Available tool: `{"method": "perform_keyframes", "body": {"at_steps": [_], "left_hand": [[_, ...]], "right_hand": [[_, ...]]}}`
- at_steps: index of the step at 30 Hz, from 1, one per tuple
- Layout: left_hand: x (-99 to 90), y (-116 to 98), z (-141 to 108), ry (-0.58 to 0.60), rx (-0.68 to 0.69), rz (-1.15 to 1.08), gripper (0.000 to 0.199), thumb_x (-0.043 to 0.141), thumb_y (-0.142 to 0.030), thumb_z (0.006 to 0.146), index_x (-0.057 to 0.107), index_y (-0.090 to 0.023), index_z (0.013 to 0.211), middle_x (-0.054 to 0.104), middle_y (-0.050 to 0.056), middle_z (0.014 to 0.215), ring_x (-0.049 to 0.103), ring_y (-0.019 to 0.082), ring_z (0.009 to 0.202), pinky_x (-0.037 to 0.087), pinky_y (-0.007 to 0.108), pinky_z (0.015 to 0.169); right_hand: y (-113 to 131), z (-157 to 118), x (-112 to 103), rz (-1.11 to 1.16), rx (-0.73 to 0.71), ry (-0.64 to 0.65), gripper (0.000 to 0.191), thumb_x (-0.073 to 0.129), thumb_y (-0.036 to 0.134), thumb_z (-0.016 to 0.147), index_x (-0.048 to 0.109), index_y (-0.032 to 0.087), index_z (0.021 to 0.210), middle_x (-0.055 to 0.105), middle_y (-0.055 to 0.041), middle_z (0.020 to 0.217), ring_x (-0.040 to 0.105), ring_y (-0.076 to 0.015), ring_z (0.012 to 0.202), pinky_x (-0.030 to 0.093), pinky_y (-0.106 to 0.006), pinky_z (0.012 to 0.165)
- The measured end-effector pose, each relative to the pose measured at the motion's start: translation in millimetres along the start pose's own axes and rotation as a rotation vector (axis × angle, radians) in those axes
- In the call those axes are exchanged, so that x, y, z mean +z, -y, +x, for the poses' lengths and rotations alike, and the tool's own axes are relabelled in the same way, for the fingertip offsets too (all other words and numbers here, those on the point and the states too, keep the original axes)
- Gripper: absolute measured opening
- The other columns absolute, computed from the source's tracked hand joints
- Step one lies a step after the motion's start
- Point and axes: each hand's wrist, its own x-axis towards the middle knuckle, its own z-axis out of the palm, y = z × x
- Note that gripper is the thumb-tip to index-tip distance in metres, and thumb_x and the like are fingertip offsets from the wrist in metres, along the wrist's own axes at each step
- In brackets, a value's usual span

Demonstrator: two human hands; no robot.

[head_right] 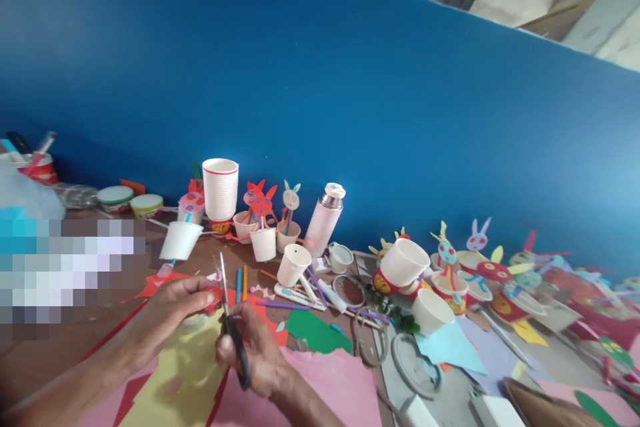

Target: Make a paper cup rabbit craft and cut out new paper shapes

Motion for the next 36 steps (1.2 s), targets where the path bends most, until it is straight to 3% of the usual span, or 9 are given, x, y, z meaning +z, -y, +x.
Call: {"method": "perform_keyframes", "body": {"at_steps": [9,20,30,36], "left_hand": [[-4.8,2,2,0.014,0.024,0.049,0.014,0.060,-0.027,0.070,0.057,-0.018,0.059,0.054,-0.006,0.052,0.044,0.009,0.049,0.034,0.020,0.049],[-3.8,-10,1,0.029,0.026,0.090,0.014,0.062,-0.027,0.066,0.059,-0.017,0.057,0.055,-0.005,0.053,0.045,0.010,0.053,0.035,0.021,0.053],[-14.2,-3,10,0.115,0.021,0.069,0.010,0.061,-0.024,0.064,0.062,-0.017,0.056,0.060,-0.003,0.054,0.050,0.010,0.053,0.039,0.021,0.055],[-17.3,-6,10,0.129,-0.023,0.061,0.009,0.064,-0.025,0.060,0.063,-0.018,0.057,0.063,-0.002,0.054,0.052,0.011,0.052,0.040,0.022,0.056]], "right_hand": [[-14,0,-5,0.057,0.004,-0.015,0.045,0.063,0.053,0.074,0.047,0.018,0.098,0.045,0.0027,0.070,0.040,-0.0081,0.058,0.032,-0.022,0.055],[-2,2,-2,0.067,0.060,-0.052,0.050,0.068,0.057,0.065,0.046,0.018,0.087,0.043,0.0062,0.061,0.036,-0.0047,0.048,0.031,-0.019,0.048],[-11,2,-5,0.107,0.099,-0.060,0.053,0.072,0.054,0.061,0.046,0.017,0.088,0.046,0.0061,0.062,0.040,-0.0042,0.047,0.036,-0.018,0.045],[-8,3,-4,0.103,0.146,-0.072,0.053,0.073,0.055,0.058,0.045,0.017,0.083,0.046,0.0083,0.052,0.039,-0.0037,0.040,0.033,-0.016,0.040]]}}
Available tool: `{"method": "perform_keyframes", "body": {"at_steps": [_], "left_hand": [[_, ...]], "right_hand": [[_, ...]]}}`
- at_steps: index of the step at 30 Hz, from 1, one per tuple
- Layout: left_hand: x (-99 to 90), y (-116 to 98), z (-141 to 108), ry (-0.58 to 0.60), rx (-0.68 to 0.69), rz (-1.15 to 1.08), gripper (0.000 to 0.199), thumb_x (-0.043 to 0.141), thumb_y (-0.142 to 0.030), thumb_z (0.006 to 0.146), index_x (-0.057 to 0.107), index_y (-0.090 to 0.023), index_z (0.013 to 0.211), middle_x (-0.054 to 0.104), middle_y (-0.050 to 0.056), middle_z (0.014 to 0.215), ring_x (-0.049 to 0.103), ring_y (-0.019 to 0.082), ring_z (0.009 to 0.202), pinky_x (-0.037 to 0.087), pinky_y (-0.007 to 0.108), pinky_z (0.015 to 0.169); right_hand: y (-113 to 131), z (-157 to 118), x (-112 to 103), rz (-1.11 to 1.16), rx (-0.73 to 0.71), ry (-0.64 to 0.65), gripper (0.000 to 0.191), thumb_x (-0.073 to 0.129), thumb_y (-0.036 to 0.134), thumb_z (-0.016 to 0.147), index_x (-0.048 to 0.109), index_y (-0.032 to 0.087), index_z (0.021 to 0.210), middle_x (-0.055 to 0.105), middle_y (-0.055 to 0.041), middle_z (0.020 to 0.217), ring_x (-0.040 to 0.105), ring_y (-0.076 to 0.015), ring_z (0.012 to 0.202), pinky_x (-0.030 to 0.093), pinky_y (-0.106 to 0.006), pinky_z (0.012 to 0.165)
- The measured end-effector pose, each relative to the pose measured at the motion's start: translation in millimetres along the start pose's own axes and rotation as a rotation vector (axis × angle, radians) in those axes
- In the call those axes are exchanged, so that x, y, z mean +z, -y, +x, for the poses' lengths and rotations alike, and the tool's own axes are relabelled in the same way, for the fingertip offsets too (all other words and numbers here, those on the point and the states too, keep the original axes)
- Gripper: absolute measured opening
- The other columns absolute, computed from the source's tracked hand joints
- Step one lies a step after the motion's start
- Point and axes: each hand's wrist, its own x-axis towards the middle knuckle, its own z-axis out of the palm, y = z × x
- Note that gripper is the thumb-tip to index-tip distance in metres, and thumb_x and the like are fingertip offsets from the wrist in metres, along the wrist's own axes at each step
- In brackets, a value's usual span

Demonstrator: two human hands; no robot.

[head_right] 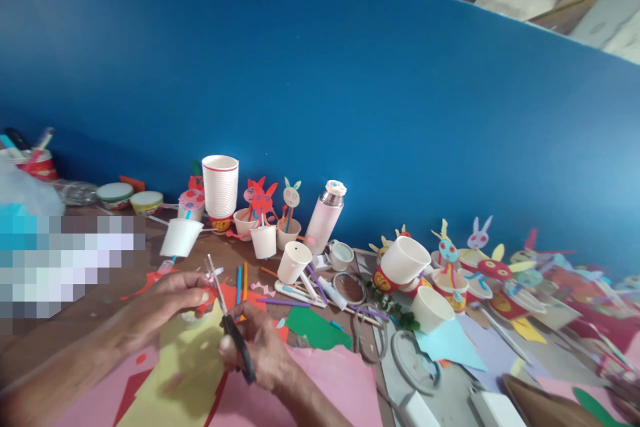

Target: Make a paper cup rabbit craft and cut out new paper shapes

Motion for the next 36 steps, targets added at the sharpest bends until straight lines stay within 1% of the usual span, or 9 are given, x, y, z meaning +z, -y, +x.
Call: {"method": "perform_keyframes", "body": {"at_steps": [6,11,13,18,22,25,31,33,36], "left_hand": [[2.3,-6,-3,-0.002,0.001,0.035,0.013,0.063,-0.030,0.059,0.062,-0.018,0.055,0.060,-0.003,0.051,0.050,0.012,0.051,0.038,0.023,0.055],[3.4,-9,-6,0.049,0.001,0.093,0.017,0.062,-0.031,0.060,0.058,-0.017,0.051,0.060,-0.002,0.050,0.049,0.012,0.052,0.036,0.023,0.057],[3.9,-7,-7,0.084,0.013,0.113,0.016,0.060,-0.031,0.061,0.057,-0.018,0.052,0.059,-0.002,0.051,0.048,0.012,0.053,0.036,0.024,0.057],[10.1,3,-8,0.166,-0.017,0.186,0.014,0.059,-0.030,0.059,0.056,-0.018,0.053,0.057,-0.003,0.051,0.049,0.014,0.053,0.039,0.025,0.056],[15.4,9,-8,0.265,-0.059,0.185,0.010,0.059,-0.025,0.058,0.054,-0.019,0.052,0.055,-0.004,0.049,0.049,0.013,0.049,0.037,0.024,0.052],[15.6,9,-11,0.350,-0.052,0.219,0.007,0.054,-0.018,0.060,0.054,-0.019,0.054,0.056,-0.004,0.052,0.049,0.013,0.052,0.037,0.024,0.054],[14.4,13,-15,0.361,-0.041,0.372,0.009,0.052,-0.015,0.061,0.056,-0.019,0.054,0.055,-0.004,0.051,0.047,0.013,0.052,0.033,0.022,0.051],[14.6,16,-13,0.372,-0.016,0.382,0.010,0.051,-0.016,0.063,0.058,-0.018,0.055,0.055,-0.004,0.051,0.046,0.013,0.051,0.031,0.022,0.049],[14.9,22,-7,0.350,-0.005,0.351,0.010,0.055,-0.020,0.065,0.059,-0.017,0.057,0.057,-0.002,0.051,0.048,0.013,0.050,0.034,0.023,0.050]], "right_hand": [[-3,0,-1,-0.006,0.000,-0.047,0.054,0.074,0.055,0.057,0.045,0.017,0.083,0.048,0.0086,0.048,0.040,-0.0043,0.034,0.029,-0.016,0.035],[3,3,-5,-0.058,-0.133,-0.129,0.043,0.063,0.055,0.071,0.046,0.016,0.081,0.049,0.0064,0.046,0.039,-0.0052,0.037,0.029,-0.017,0.040],[9,4,-6,-0.039,-0.170,-0.153,0.041,0.063,0.053,0.072,0.045,0.017,0.082,0.050,0.0058,0.049,0.040,-0.0057,0.041,0.031,-0.018,0.042],[24,3,-3,0.014,-0.124,-0.180,0.046,0.078,0.038,0.057,0.047,0.018,0.084,0.056,0.0036,0.067,0.050,-0.0088,0.055,0.039,-0.019,0.050],[31,1,1,0.001,-0.062,-0.132,0.043,0.079,0.028,0.054,0.046,0.019,0.080,0.057,0.0054,0.063,0.051,-0.0091,0.053,0.040,-0.020,0.052],[27,2,0,0.003,-0.009,-0.108,0.044,0.079,0.021,0.053,0.045,0.019,0.083,0.056,0.0071,0.059,0.049,-0.0077,0.049,0.038,-0.019,0.049],[13,2,-4,0.035,0.043,-0.060,0.046,0.076,0.012,0.053,0.045,0.019,0.086,0.053,0.0088,0.057,0.041,-0.0038,0.044,0.029,-0.013,0.040],[11,2,-3,0.024,0.040,-0.075,0.045,0.074,0.011,0.053,0.045,0.019,0.086,0.053,0.0086,0.057,0.040,-0.0035,0.043,0.028,-0.013,0.039],[12,3,-3,-0.009,-0.002,-0.125,0.043,0.071,0.009,0.053,0.045,0.019,0.087,0.053,0.0085,0.057,0.040,-0.0039,0.044,0.028,-0.013,0.039]]}}
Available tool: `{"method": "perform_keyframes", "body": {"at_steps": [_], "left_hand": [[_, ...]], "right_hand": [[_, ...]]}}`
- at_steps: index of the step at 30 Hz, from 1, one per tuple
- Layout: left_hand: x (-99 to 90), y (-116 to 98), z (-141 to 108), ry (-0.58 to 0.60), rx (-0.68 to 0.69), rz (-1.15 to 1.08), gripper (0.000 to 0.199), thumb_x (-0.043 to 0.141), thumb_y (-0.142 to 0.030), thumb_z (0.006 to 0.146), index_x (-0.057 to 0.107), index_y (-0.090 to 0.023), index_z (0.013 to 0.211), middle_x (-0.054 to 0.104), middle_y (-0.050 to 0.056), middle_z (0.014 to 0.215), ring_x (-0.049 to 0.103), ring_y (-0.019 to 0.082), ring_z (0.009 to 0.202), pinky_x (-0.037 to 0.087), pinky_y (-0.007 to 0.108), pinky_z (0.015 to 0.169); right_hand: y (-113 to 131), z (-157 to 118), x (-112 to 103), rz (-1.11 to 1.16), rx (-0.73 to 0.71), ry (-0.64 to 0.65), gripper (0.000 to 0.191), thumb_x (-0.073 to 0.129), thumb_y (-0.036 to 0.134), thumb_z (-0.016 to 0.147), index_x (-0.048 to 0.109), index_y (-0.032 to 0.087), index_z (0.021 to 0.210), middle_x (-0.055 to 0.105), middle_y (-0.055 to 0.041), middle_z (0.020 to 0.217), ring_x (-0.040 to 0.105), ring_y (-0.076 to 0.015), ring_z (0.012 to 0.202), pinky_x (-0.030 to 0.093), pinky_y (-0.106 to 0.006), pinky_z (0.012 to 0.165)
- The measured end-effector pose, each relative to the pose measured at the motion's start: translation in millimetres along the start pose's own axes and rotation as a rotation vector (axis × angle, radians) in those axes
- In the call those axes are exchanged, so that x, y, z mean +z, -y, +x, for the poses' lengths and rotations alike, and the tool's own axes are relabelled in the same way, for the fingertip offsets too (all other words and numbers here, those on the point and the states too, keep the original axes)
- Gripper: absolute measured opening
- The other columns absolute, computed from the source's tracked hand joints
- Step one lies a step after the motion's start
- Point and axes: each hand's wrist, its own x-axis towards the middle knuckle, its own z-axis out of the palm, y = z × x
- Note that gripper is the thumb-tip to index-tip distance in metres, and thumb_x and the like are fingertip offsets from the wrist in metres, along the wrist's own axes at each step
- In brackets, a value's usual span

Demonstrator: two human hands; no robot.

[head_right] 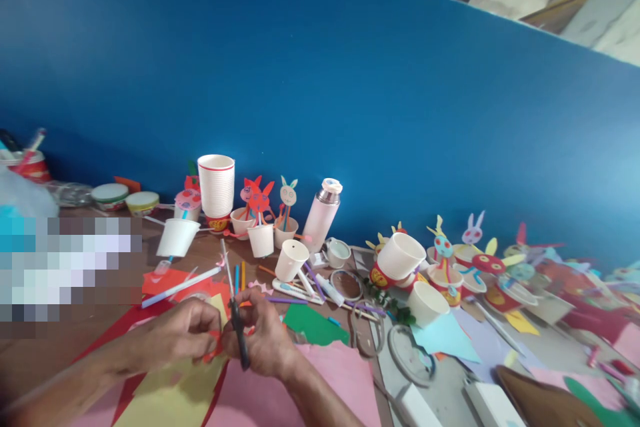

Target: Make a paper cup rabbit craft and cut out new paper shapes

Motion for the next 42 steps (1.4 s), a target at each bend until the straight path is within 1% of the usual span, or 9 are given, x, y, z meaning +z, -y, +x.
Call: {"method": "perform_keyframes", "body": {"at_steps": [4,9,12,16,21,30,34,38,42], "left_hand": [[-0.1,3,7,-0.045,0.013,-0.120,0.019,0.063,-0.033,0.066,0.062,-0.015,0.059,0.061,0.001,0.054,0.051,0.014,0.051,0.037,0.024,0.052],[7.4,-1,8,-0.141,0.027,-0.316,0.016,0.066,-0.030,0.070,0.064,-0.014,0.070,0.064,0.002,0.064,0.055,0.014,0.060,0.041,0.026,0.060],[16.7,2,10,-0.224,0.053,-0.376,0.021,0.069,-0.034,0.067,0.062,-0.014,0.066,0.059,-0.002,0.057,0.051,0.012,0.054,0.039,0.024,0.056],[26.1,7,14,-0.316,0.090,-0.435,0.026,0.068,-0.039,0.067,0.061,-0.015,0.063,0.055,-0.003,0.052,0.048,0.011,0.050,0.036,0.024,0.052],[28.5,7,13,-0.351,0.085,-0.414,0.027,0.068,-0.040,0.066,0.060,-0.016,0.057,0.055,-0.003,0.049,0.049,0.013,0.050,0.036,0.025,0.051],[23.8,-4,10,-0.412,0.080,-0.339,0.020,0.062,-0.029,0.067,0.055,-0.018,0.052,0.054,-0.004,0.048,0.047,0.012,0.050,0.036,0.024,0.052],[8.8,-18,4,-0.452,0.017,-0.286,0.020,0.065,-0.035,0.059,0.056,-0.019,0.051,0.059,-0.001,0.051,0.053,0.015,0.053,0.040,0.026,0.055],[-3.7,-21,0,-0.426,-0.003,-0.359,0.020,0.066,-0.035,0.062,0.058,-0.018,0.055,0.062,-0.001,0.056,0.055,0.014,0.058,0.041,0.024,0.059],[-8.5,-13,-1,-0.420,-0.010,-0.460,0.017,0.065,-0.031,0.070,0.056,-0.019,0.062,0.058,-0.005,0.057,0.057,0.012,0.061,0.040,0.021,0.060]], "right_hand": [[3,3,-1,0.006,-0.078,-0.103,0.040,0.069,0.010,0.055,0.044,0.020,0.084,0.050,0.0090,0.056,0.039,-0.0046,0.045,0.030,-0.014,0.041],[8,5,4,0.065,-0.186,-0.278,0.036,0.067,0.014,0.054,0.044,0.020,0.082,0.050,0.0076,0.060,0.040,-0.0058,0.047,0.033,-0.017,0.044],[10,4,11,0.074,-0.197,-0.359,0.033,0.064,0.016,0.055,0.044,0.021,0.081,0.050,0.0075,0.060,0.040,-0.0061,0.046,0.034,-0.018,0.043],[8,3,17,0.073,-0.232,-0.425,0.032,0.062,0.015,0.055,0.044,0.021,0.081,0.051,0.0063,0.062,0.044,-0.0076,0.050,0.037,-0.019,0.046],[5,3,19,0.073,-0.244,-0.450,0.031,0.059,0.012,0.054,0.045,0.020,0.081,0.051,0.0065,0.062,0.043,-0.0076,0.050,0.037,-0.019,0.047],[4,4,21,0.089,-0.203,-0.392,0.032,0.067,0.021,0.057,0.044,0.022,0.081,0.051,0.0050,0.065,0.046,-0.0106,0.054,0.037,-0.022,0.051],[2,1,13,0.036,-0.168,-0.242,0.038,0.068,0.042,0.066,0.044,0.021,0.088,0.047,0.0046,0.063,0.044,-0.0107,0.054,0.035,-0.021,0.051],[3,-3,7,-0.079,-0.205,-0.092,0.046,0.061,0.060,0.068,0.047,0.021,0.088,0.045,0.0017,0.066,0.044,-0.0140,0.062,0.037,-0.024,0.055],[5,-7,7,-0.121,-0.147,0.013,0.051,0.061,0.067,0.064,0.048,0.022,0.086,0.046,0.0008,0.065,0.046,-0.0155,0.063,0.037,-0.024,0.054]]}}
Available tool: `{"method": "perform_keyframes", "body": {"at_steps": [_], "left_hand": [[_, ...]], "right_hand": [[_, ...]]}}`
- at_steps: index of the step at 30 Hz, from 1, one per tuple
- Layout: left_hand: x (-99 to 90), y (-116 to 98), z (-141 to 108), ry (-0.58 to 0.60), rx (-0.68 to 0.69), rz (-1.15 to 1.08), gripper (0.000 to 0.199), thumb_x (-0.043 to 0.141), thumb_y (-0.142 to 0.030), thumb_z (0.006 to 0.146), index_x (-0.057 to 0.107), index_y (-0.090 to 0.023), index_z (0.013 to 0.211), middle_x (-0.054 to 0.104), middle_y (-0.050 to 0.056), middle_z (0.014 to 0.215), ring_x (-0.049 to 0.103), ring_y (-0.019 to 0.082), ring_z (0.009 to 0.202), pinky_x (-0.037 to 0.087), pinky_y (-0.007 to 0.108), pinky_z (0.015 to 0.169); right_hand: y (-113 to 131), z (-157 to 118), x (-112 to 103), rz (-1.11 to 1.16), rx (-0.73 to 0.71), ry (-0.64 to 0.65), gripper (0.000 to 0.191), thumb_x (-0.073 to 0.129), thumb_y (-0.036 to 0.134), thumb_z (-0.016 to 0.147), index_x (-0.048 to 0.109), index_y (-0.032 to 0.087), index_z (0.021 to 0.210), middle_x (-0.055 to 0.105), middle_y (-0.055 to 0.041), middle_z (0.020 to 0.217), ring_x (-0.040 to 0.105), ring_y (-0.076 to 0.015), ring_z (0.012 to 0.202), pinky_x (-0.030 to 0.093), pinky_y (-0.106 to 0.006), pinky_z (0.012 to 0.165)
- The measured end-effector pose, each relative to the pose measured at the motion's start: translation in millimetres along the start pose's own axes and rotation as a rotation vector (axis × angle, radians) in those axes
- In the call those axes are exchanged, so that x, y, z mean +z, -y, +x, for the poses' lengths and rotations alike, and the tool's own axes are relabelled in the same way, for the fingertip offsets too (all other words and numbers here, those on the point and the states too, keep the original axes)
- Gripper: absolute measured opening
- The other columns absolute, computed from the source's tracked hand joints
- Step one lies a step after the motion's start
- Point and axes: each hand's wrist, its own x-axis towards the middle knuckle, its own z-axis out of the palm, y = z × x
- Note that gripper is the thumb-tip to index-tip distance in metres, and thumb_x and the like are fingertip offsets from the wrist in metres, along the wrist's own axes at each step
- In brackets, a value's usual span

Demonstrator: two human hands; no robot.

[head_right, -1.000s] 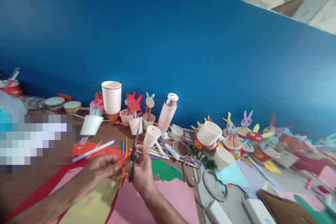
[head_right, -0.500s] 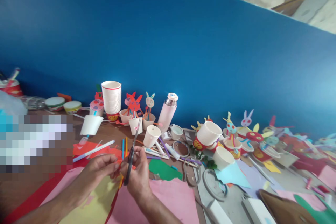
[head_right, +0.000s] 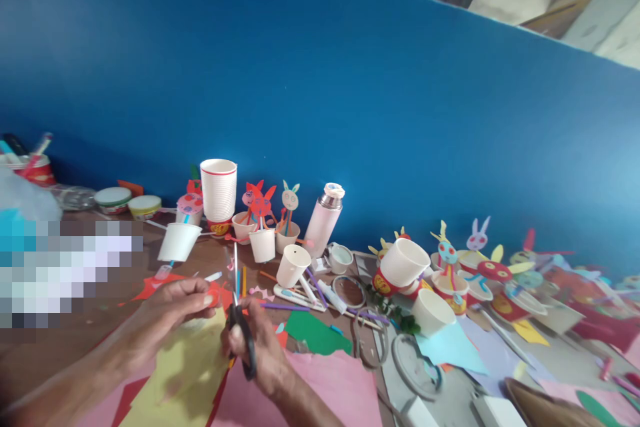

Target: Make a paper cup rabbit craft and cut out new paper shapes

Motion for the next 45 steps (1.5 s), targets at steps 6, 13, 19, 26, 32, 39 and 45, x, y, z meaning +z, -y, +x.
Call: {"method": "perform_keyframes", "body": {"at_steps": [6,13,19,26,32,39,45], "left_hand": [[-1.1,-3,0,-0.001,0.038,0.001,0.015,0.064,-0.026,0.071,0.055,-0.019,0.061,0.056,-0.005,0.060,0.057,0.012,0.066,0.040,0.023,0.066],[1.0,0,1,-0.034,0.083,-0.034,0.008,0.062,-0.022,0.071,0.060,-0.017,0.065,0.061,-0.002,0.065,0.055,0.012,0.065,0.041,0.024,0.068],[5.2,2,3,-0.118,0.078,-0.109,0.009,0.064,-0.021,0.065,0.057,-0.018,0.060,0.060,-0.004,0.061,0.056,0.012,0.060,0.042,0.027,0.067],[10.8,-2,-5,-0.116,0.038,-0.124,0.008,0.065,-0.023,0.064,0.060,-0.017,0.061,0.060,-0.004,0.060,0.057,0.012,0.061,0.040,0.025,0.066],[12.0,-5,-5,-0.108,0.029,-0.135,0.007,0.065,-0.023,0.064,0.062,-0.018,0.061,0.060,-0.005,0.059,0.056,0.011,0.061,0.039,0.024,0.066],[9.7,-2,-3,-0.095,0.027,-0.143,0.005,0.066,-0.022,0.065,0.064,-0.018,0.062,0.064,-0.005,0.061,0.058,0.012,0.063,0.041,0.025,0.068],[12.1,-6,-5,-0.101,0.021,-0.174,0.007,0.068,-0.020,0.062,0.064,-0.018,0.057,0.064,-0.005,0.058,0.059,0.012,0.061,0.041,0.024,0.066]], "right_hand": [[1,-2,4,0.063,0.008,0.111,0.048,0.063,0.061,0.067,0.045,0.021,0.087,0.045,0.0025,0.066,0.041,-0.0114,0.059,0.034,-0.023,0.056],[-4,-2,8,0.142,0.031,0.143,0.049,0.066,0.057,0.067,0.043,0.020,0.090,0.038,0.0057,0.065,0.032,-0.0079,0.056,0.027,-0.021,0.054],[-12,-3,6,0.133,0.042,0.131,0.048,0.068,0.052,0.069,0.043,0.019,0.094,0.042,0.0039,0.071,0.033,-0.0076,0.059,0.026,-0.020,0.053],[-16,-3,5,0.144,0.037,0.113,0.048,0.069,0.050,0.068,0.044,0.018,0.095,0.044,0.0029,0.074,0.037,-0.0075,0.060,0.027,-0.021,0.054],[-16,-3,5,0.107,0.033,0.089,0.049,0.069,0.050,0.068,0.044,0.018,0.094,0.044,0.0029,0.071,0.036,-0.0076,0.060,0.028,-0.020,0.054],[-22,-3,3,0.113,0.019,0.091,0.051,0.070,0.051,0.067,0.044,0.018,0.095,0.045,0.0036,0.069,0.035,-0.0072,0.058,0.027,-0.019,0.052],[-29,-2,2,0.131,-0.004,0.094,0.051,0.069,0.053,0.068,0.045,0.017,0.096,0.046,0.0031,0.067,0.037,-0.0073,0.057,0.028,-0.020,0.053]]}}
